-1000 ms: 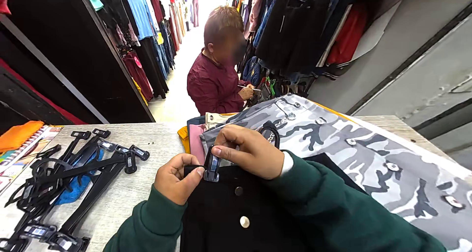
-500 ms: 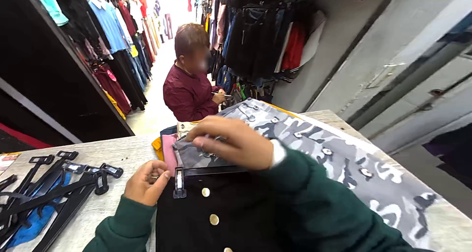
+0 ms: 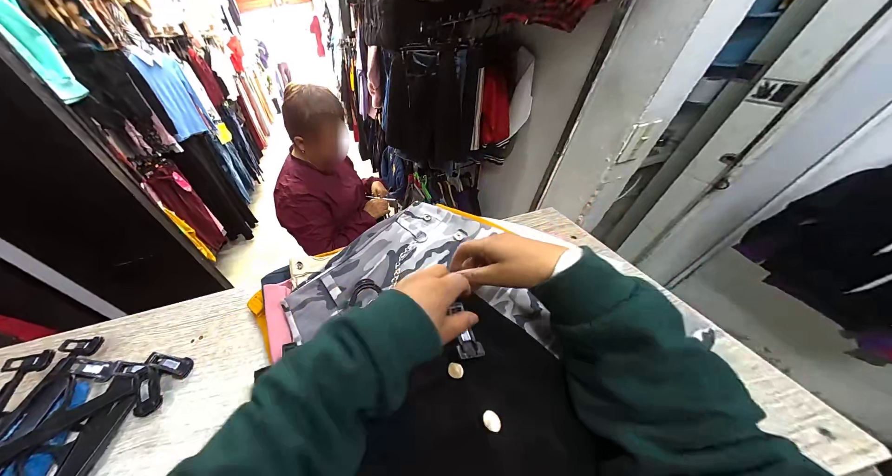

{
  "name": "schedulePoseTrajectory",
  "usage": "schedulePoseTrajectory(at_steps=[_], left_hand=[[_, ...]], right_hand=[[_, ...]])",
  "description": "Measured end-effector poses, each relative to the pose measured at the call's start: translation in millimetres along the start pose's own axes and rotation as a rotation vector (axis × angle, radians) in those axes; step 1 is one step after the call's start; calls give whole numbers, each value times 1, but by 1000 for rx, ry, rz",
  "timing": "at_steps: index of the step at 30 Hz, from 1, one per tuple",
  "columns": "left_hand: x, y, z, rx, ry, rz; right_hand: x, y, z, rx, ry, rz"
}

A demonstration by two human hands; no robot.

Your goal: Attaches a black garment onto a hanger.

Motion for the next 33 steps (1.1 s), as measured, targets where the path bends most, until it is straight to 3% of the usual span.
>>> schedulePoseTrajectory(at_steps=[2,4,7,11,14,19,26,33], left_hand=[[16,19,-21,125,-43,41],[19,12,-21,118,-14,95],[25,-21,-5,-148,71,173],[58,-41,5,-405,-128,200],[64,-31,4,-385,-178,350],[55,-11,-1,-183,-151,201],[62,-39,8,-507,-97,169],[60,-37,10,-576,-77,120]], right_hand=[[3,3,-5,50,-22,-26],[5,5,-7,57,-67,-68],[10,9,-8,89,-98,-127],[19,14,-12,198,-3,-107],[19,17,-17,215,-27,-70],[22,11,-12,201,-119,-65],[27,0,1,169,-183,-135],[30,-4,2,100,-218,-97]])
Point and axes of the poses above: each hand's wrist, its own z-axis away from the middle knuckle, its own y-axis out of the palm, x = y × z, the point moved 5 cm from there along -z, towards the middle knuckle, and after that the axes turned 11 degrees about z, right-handed, at the moved point
